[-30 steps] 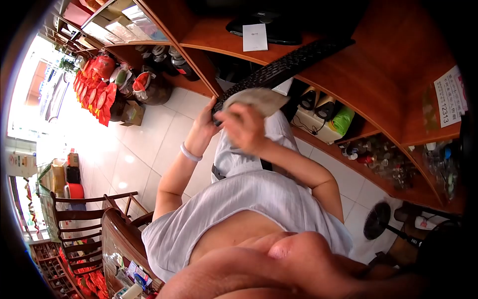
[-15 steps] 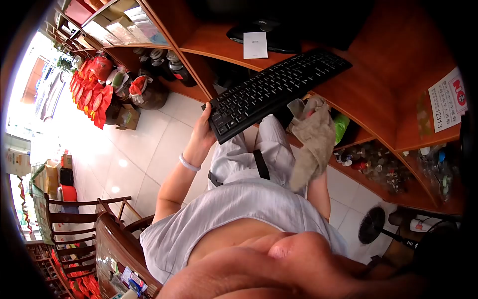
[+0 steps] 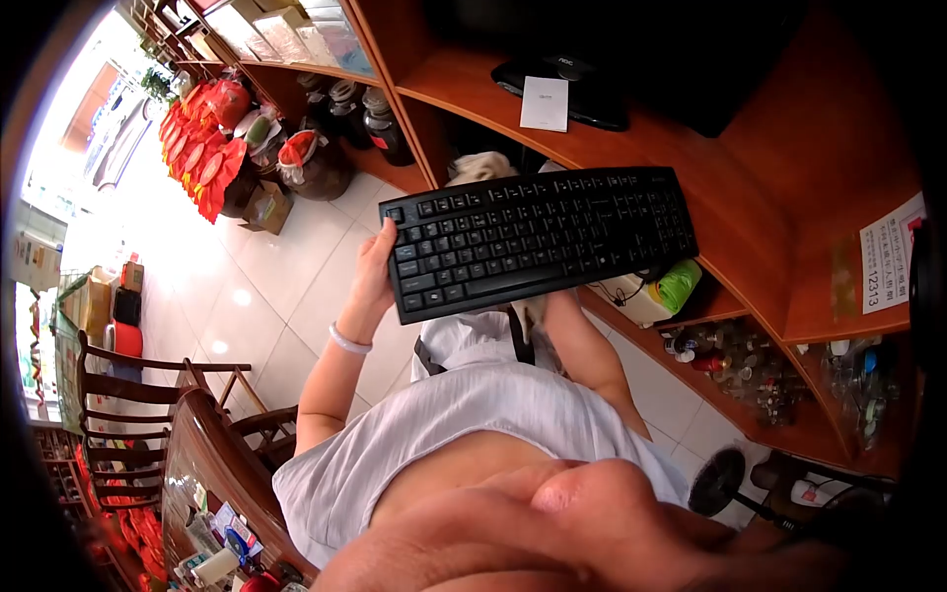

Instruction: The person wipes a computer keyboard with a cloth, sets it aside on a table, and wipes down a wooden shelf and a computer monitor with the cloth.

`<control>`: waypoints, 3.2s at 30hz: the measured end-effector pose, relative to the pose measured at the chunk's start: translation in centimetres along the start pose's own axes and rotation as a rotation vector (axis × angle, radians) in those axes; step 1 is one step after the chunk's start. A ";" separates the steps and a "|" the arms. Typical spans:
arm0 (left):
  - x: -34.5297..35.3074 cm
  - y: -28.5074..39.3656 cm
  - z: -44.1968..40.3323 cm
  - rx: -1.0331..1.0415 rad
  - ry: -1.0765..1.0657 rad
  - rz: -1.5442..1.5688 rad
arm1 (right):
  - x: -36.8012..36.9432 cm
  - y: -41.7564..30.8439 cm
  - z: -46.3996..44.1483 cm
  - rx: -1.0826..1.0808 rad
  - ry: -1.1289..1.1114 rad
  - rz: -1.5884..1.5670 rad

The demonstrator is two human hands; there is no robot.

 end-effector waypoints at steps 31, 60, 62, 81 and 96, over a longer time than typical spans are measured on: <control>-7.0 16.8 9.7 0.448 0.165 -0.537 | -5.5 0.8 -7.4 0.274 0.193 -0.418; -10.0 14.0 7.0 0.582 0.222 -1.151 | 27.0 -10.7 -2.8 -0.724 -0.824 0.237; -10.9 13.9 8.1 0.308 0.334 -1.071 | 28.0 -8.1 -1.7 -0.744 -0.762 0.221; -25.5 6.7 31.3 1.018 1.309 0.504 | 10.2 -2.1 -13.9 0.279 -0.113 -0.150; -36.8 2.3 49.2 1.645 1.484 0.734 | 8.9 -6.5 -11.1 0.250 -0.187 -0.263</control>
Point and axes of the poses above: each hand's wrist, its own z-axis away from the middle knuckle, its own x-axis out of the palm, y = z × x, the point moved 3 cm from there along -z, towards the middle knuckle, and after that the axes turned 1 degree about x, right-handed, at the moved point
